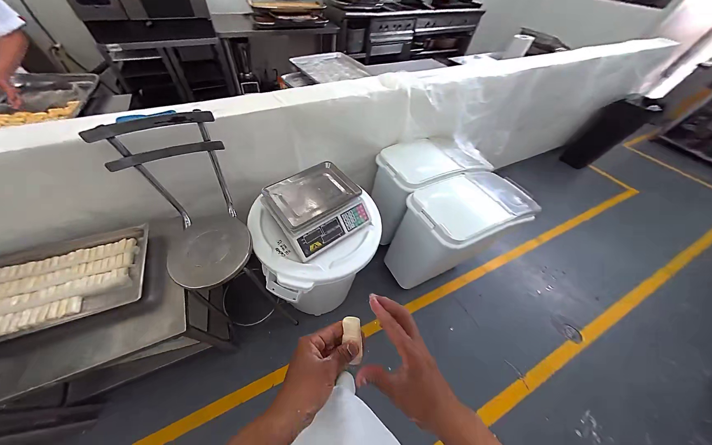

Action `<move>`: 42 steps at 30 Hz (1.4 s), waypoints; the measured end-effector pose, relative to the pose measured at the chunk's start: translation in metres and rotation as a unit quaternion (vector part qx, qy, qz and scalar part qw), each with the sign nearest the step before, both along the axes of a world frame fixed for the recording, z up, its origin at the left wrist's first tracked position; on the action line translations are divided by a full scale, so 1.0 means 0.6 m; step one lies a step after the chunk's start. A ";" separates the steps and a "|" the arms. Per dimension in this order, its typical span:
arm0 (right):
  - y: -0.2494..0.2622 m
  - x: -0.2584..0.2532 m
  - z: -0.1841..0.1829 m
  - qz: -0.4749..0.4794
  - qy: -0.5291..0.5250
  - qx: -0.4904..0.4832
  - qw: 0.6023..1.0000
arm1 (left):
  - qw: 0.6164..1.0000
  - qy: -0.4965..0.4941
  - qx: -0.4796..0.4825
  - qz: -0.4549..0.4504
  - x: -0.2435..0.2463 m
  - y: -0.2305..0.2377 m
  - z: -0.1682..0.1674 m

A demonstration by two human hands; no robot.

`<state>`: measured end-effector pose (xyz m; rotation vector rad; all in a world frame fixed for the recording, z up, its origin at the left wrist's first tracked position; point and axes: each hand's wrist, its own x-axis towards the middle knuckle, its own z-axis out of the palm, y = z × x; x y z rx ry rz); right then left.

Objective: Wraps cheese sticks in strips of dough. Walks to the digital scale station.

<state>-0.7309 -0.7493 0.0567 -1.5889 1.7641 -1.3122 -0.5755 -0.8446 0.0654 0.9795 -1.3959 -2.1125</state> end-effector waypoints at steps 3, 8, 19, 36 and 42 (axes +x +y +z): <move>-0.104 -0.047 0.007 0.115 0.101 -0.011 0.988 | 1.000 0.002 0.028 -0.004 -0.040 -0.070 0.014; -0.239 -0.079 -0.004 0.174 0.090 -0.098 0.976 | 0.974 0.136 0.183 0.016 -0.076 -0.187 0.037; -0.455 -0.150 -0.058 0.179 0.150 -0.106 0.967 | 0.967 -0.016 0.159 0.199 -0.210 -0.399 -0.022; -0.434 -0.534 -0.163 0.054 0.093 0.203 0.973 | 0.830 -0.457 -0.318 -0.021 -0.424 -0.693 -0.265; -0.415 -0.652 -0.170 0.101 0.059 0.250 0.961 | 0.813 -0.503 -0.292 0.020 -0.438 -0.690 -0.259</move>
